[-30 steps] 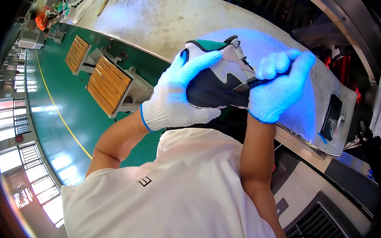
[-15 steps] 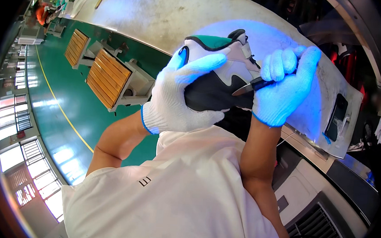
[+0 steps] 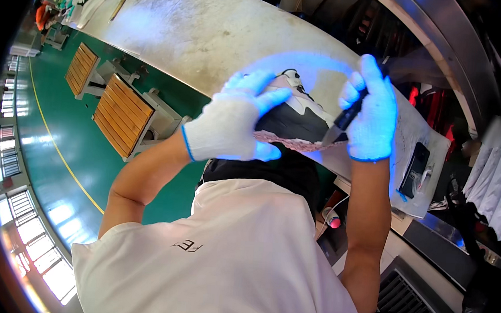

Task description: The person uses a small black tool to scrape and clean the surface of a white and teal sneaker on a metal workbench. They repeatedly rub the tool along the shoe's upper and sole, rotating the shoe to access different areas, and occasionally wipe the surface with gloved hands.

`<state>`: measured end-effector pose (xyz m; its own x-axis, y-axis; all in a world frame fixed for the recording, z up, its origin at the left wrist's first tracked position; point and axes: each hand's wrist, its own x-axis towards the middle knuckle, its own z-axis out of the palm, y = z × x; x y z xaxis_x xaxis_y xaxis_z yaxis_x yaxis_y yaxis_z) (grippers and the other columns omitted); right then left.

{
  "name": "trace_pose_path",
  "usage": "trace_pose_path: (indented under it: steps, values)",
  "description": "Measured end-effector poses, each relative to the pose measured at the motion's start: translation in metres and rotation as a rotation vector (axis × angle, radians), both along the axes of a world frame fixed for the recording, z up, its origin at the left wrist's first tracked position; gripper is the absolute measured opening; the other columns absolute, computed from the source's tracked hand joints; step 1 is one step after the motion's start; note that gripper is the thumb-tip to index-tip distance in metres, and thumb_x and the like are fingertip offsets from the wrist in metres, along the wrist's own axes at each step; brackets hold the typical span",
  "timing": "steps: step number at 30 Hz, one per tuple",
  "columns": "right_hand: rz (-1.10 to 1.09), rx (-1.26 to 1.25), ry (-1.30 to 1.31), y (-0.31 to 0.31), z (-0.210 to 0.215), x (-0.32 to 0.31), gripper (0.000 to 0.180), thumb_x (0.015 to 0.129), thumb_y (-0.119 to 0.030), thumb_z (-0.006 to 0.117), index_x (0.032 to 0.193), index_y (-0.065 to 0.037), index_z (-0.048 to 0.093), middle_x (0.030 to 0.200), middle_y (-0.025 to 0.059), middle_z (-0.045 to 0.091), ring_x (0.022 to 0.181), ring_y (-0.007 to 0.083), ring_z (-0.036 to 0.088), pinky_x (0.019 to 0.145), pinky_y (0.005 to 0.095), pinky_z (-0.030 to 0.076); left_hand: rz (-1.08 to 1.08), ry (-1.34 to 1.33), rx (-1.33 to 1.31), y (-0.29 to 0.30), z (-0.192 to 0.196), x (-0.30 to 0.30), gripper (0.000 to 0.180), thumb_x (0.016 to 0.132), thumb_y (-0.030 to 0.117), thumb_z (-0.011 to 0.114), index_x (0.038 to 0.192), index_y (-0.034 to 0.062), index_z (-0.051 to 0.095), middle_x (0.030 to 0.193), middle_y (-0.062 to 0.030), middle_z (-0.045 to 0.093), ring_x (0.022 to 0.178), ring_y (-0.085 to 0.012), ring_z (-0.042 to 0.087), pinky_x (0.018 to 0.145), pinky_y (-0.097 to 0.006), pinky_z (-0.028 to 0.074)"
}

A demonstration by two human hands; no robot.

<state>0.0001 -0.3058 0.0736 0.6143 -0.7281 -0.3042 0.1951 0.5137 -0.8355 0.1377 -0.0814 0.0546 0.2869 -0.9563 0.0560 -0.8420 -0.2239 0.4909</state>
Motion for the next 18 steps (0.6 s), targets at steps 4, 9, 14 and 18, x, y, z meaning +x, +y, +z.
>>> trace_pose_path:
  steps: [4, 9, 14, 18]
  values:
    - [0.018, -0.073, 0.122, 0.019, -0.02, 0.039, 0.02, 0.104, -0.022, 0.079, 0.108, -0.008, 0.064, 0.072, 0.0005, 0.057, 0.052, 0.0144, 0.054, 0.047, 0.0346, 0.046, 0.08, -0.021, 0.04, -0.022, -0.002, -0.008, 0.094, 0.065, 0.053, 0.1, 0.147, 0.015, 0.074, 0.152, -0.0251, 0.066, 0.135, -0.0481, 0.065, 0.114, -0.055, 0.055]
    - [0.066, -0.242, 0.372, 0.024, -0.037, 0.068, 0.027, 0.099, -0.022, 0.081, 0.1, -0.002, 0.064, 0.07, 0.0055, 0.061, 0.051, 0.017, 0.06, 0.047, 0.0359, 0.048, 0.082, 0.009, -0.014, -0.024, -0.011, -0.002, 0.088, 0.065, 0.056, 0.099, 0.142, 0.0182, 0.079, 0.147, -0.0203, 0.07, 0.131, -0.0457, 0.069, 0.11, -0.054, 0.058]
    - [0.156, -0.238, 0.361, -0.022, -0.051, 0.069, 0.025, 0.101, -0.022, 0.082, 0.095, -0.004, 0.065, 0.071, 0.0044, 0.06, 0.057, 0.0163, 0.059, 0.051, 0.0358, 0.048, 0.097, -0.058, -0.023, -0.024, -0.001, -0.008, 0.086, 0.066, 0.054, 0.099, 0.14, 0.0146, 0.079, 0.15, -0.0219, 0.067, 0.134, -0.0444, 0.068, 0.113, -0.052, 0.057]
    - [0.121, -0.082, 0.11, -0.098, -0.058, -0.013, 0.038, 0.105, -0.027, 0.081, 0.079, -0.019, 0.055, 0.065, -0.0043, 0.051, 0.05, 0.0098, 0.046, 0.047, 0.0296, 0.037, 0.058, 0.046, 0.019, -0.024, 0.005, -0.009, 0.085, 0.067, 0.048, 0.099, 0.139, 0.0092, 0.078, 0.155, -0.0234, 0.063, 0.14, -0.0455, 0.062, 0.117, -0.055, 0.053]
